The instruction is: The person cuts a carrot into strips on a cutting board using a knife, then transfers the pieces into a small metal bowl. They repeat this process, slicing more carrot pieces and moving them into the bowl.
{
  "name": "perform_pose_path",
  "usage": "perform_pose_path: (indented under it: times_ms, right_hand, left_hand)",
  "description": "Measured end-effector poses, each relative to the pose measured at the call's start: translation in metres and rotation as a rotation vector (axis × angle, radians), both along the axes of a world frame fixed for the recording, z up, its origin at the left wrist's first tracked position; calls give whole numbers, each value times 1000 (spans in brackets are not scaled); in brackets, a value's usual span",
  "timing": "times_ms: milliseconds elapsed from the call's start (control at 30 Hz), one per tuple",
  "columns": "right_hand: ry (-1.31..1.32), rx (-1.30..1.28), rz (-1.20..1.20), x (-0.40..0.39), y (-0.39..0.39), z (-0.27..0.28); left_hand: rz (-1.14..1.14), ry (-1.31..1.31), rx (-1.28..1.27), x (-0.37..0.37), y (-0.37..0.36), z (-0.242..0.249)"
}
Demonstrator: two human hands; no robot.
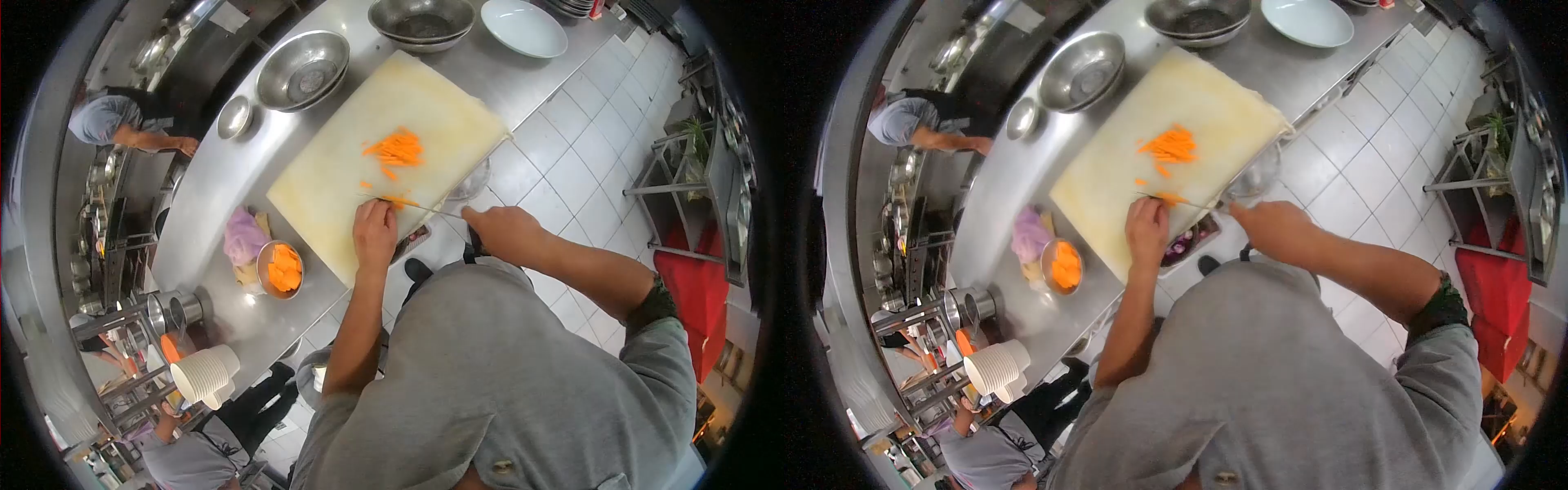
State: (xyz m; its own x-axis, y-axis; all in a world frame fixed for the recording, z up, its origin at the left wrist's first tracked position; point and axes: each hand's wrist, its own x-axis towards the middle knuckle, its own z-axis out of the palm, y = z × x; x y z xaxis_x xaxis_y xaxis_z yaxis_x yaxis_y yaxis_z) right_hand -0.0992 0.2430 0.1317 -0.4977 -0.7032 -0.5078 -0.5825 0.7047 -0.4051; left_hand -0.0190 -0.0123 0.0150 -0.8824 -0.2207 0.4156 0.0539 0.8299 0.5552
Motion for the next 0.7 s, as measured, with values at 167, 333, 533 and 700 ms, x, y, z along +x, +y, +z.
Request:
perform_pose_path:
  times_ms: [167,333,533,700]
  right_hand:
    - [33,-70,-17,-8,-27,-52]
    - [41,-84,-15,-4,-16,-20]
    - [19,-80,-38,-3,-23,-42]
    - [15,-84,-64,-6,-20,-19]
  left_hand:
    - [-15,30,1,-2,-1,-3]
    - [1,35,-25,1,-1,-5]
    - [-15,36,-27,-1,-1,-2]
    - [-19,97,-17,0,-2,-6]
